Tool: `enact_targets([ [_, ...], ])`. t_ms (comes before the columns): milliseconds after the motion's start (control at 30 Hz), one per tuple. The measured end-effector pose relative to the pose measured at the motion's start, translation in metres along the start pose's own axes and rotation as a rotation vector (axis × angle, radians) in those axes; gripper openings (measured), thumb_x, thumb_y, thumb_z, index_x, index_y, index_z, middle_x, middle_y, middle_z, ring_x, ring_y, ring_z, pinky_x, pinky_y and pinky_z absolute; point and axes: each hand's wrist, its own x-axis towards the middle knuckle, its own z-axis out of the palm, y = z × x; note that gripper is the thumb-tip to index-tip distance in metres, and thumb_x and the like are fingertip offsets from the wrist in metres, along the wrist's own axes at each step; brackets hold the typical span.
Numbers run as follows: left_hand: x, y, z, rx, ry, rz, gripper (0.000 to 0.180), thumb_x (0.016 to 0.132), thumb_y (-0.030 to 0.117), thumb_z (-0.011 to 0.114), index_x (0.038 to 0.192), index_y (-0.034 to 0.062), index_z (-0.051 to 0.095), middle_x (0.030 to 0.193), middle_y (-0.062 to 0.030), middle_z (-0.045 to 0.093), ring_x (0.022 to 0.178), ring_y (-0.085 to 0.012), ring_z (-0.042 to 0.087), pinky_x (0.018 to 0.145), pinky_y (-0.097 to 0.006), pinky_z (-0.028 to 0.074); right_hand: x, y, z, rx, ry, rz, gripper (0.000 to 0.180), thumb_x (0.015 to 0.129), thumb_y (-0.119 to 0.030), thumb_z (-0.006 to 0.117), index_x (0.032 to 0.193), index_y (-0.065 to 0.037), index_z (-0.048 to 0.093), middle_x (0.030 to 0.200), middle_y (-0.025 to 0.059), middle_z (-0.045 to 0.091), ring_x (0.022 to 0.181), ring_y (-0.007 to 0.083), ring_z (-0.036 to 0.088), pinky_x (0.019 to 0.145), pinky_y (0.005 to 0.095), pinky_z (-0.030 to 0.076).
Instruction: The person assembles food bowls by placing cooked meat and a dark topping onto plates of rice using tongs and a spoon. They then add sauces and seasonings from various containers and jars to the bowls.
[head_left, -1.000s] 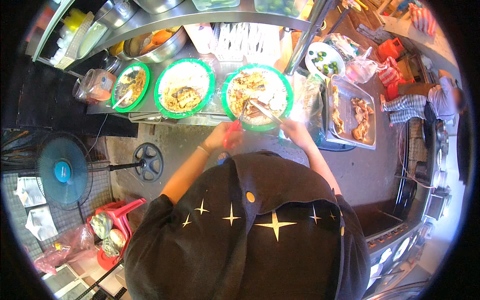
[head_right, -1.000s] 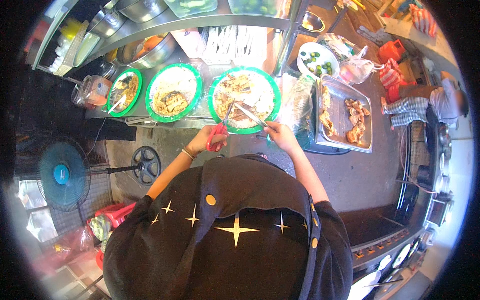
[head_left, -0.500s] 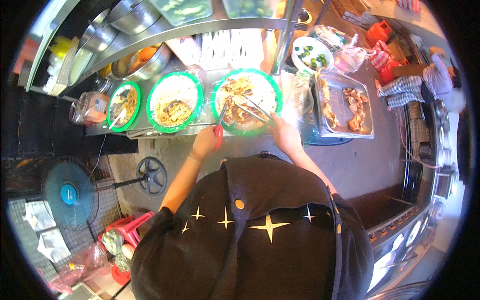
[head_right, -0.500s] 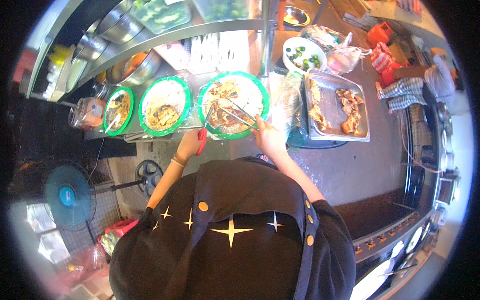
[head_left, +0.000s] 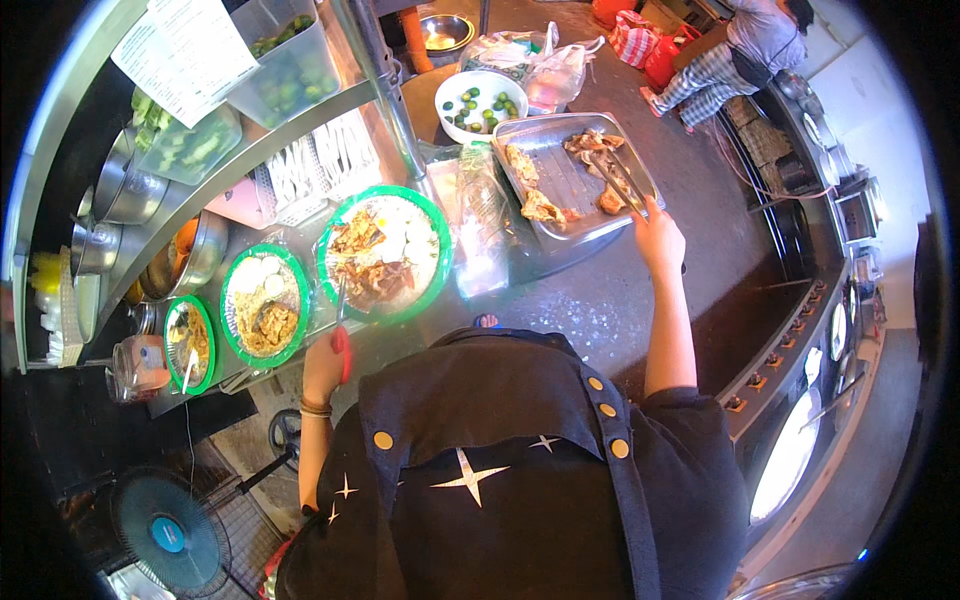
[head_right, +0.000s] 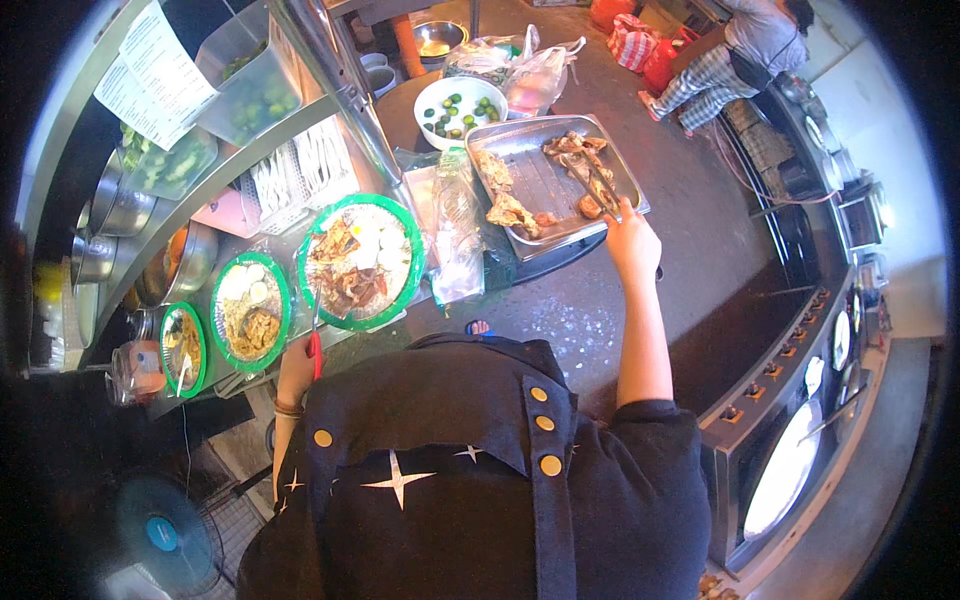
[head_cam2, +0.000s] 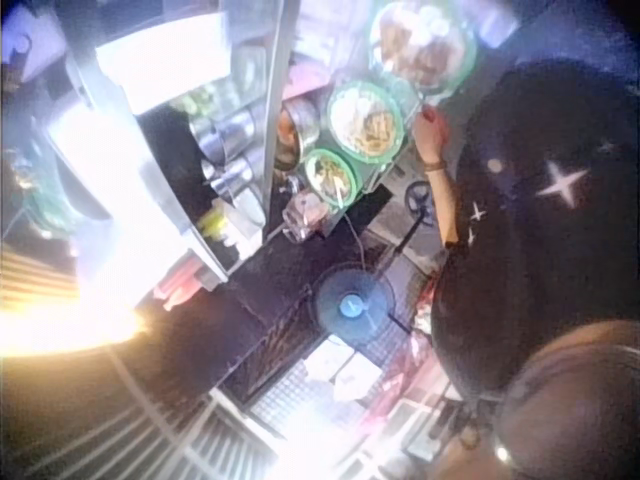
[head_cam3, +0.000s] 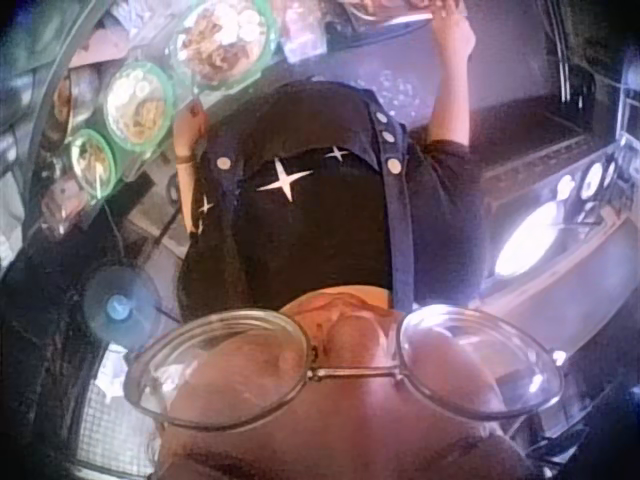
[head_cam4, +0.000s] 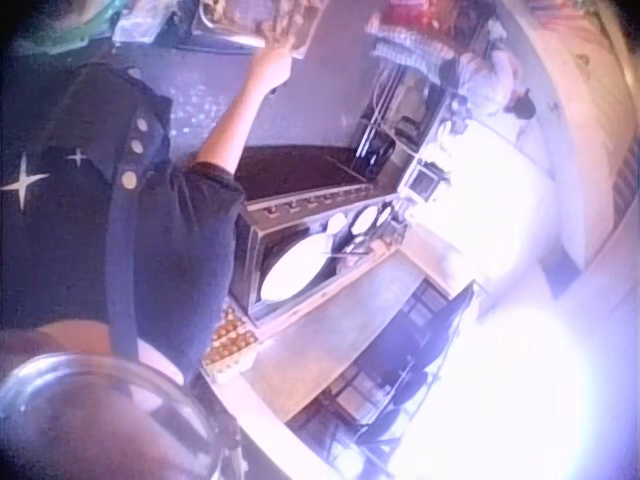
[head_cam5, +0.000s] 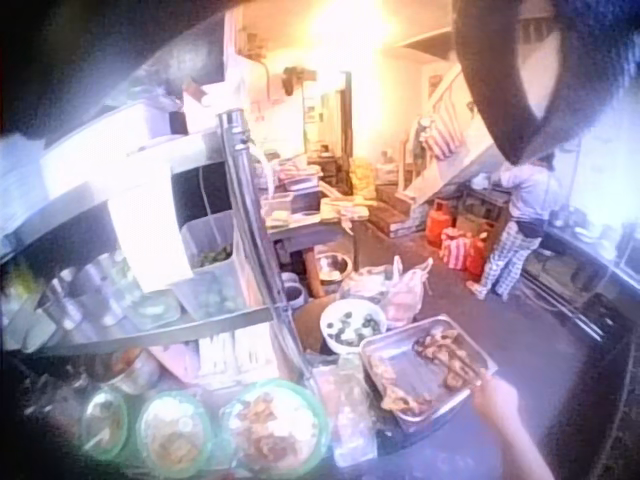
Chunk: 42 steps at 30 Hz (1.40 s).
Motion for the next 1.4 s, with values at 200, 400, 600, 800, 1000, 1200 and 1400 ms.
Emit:
enact_targets([
  [200, 0.004, 0.010, 0.002, 0.014, 0.030, 0.024, 0.038, 0.088, 0.036, 0.054, 0.093, -0.0004, 0.064, 0.089, -0.0264, 0.063, 0.086, -0.0424, 0.062, 0.072, -0.046, 0.047, 0.047, 0.028, 0.057, 0.035, -0.148, 0.130, 0.051, 0.085, -0.042, 0.059, 0.121, -0.006, 0.057, 0.105, 0.0189, 0.065, 0.095, 0.0344, 0.064, 0.078, 0.0447, 0.051],
  [400, 0.005, 0.007, 0.008, -0.008, -0.003, 0.049, 0.039, 0.087, 0.038, 0.055, 0.093, -0.0003, 0.064, 0.088, -0.0267, 0.063, 0.086, -0.0431, 0.061, 0.072, -0.047, 0.047, 0.086, 0.053, 0.099, 0.227, -0.235, 0.190, 0.043, 0.082, -0.044, 0.060, 0.100, -0.006, 0.069, 0.074, 0.0153, 0.068, 0.076, 0.0293, 0.067, 0.071, 0.0420, 0.050],
  [600, -0.006, -0.001, 0.012, -0.013, 0.037, 0.052, 0.040, 0.085, 0.038, 0.056, 0.089, -0.0011, 0.062, 0.087, -0.0268, 0.062, 0.086, -0.0438, 0.060, 0.071, -0.048, 0.047, 0.070, 0.041, 0.045, -0.032, -0.268, 0.034, 0.040, 0.080, -0.039, 0.065, 0.111, -0.013, 0.066, 0.093, 0.0143, 0.069, 0.087, 0.0291, 0.067, 0.077, 0.0416, 0.051],
  [800, -0.002, -0.011, 0.017, 0.034, -0.014, 0.002, 0.042, 0.072, 0.028, 0.068, 0.102, 0.0002, 0.060, 0.089, -0.0218, 0.065, 0.085, -0.0382, 0.064, 0.072, -0.042, 0.049, 0.067, 0.027, 0.061, -0.289, -0.144, -0.141, 0.030, 0.086, -0.028, 0.060, 0.108, -0.008, 0.057, 0.091, 0.0162, 0.067, 0.086, 0.0331, 0.067, 0.069, 0.0438, 0.053],
  [1000, -0.007, 0.007, 0.014, -0.028, 0.034, 0.074, 0.042, 0.088, 0.038, 0.054, 0.086, -0.0027, 0.061, 0.085, -0.0279, 0.061, 0.084, -0.0446, 0.060, 0.070, -0.047, 0.046, 0.074, 0.026, 0.068, -0.262, -0.197, -0.112, 0.024, 0.090, -0.026, 0.052, 0.102, -0.007, 0.061, 0.087, 0.0189, 0.067, 0.084, 0.0346, 0.067, 0.071, 0.0463, 0.053],
  [1200, -0.011, 0.009, 0.013, -0.044, -0.002, 0.045, 0.041, 0.087, 0.038, 0.055, 0.089, -0.0022, 0.062, 0.088, -0.0270, 0.062, 0.086, -0.0432, 0.060, 0.071, -0.046, 0.047, 0.062, 0.050, 0.024, -0.002, -0.195, -0.082, 0.024, 0.088, -0.023, 0.056, 0.106, -0.009, 0.064, 0.087, 0.0182, 0.068, 0.085, 0.0323, 0.066, 0.071, 0.0451, 0.051],
  [1400, -0.015, 0.027, 0.002, -0.099, -0.051, 0.060, 0.039, 0.085, 0.035, 0.056, 0.101, 0.0001, 0.062, 0.092, -0.0262, 0.063, 0.090, -0.0417, 0.061, 0.075, -0.044, 0.047, 0.039, 0.084, -0.015, 0.640, -0.388, 0.044, 0.030, 0.089, -0.022, 0.058, 0.115, -0.008, 0.064, 0.063, 0.0045, 0.061, 0.048, 0.0091, 0.050, 0.045, 0.0257, 0.037],
])
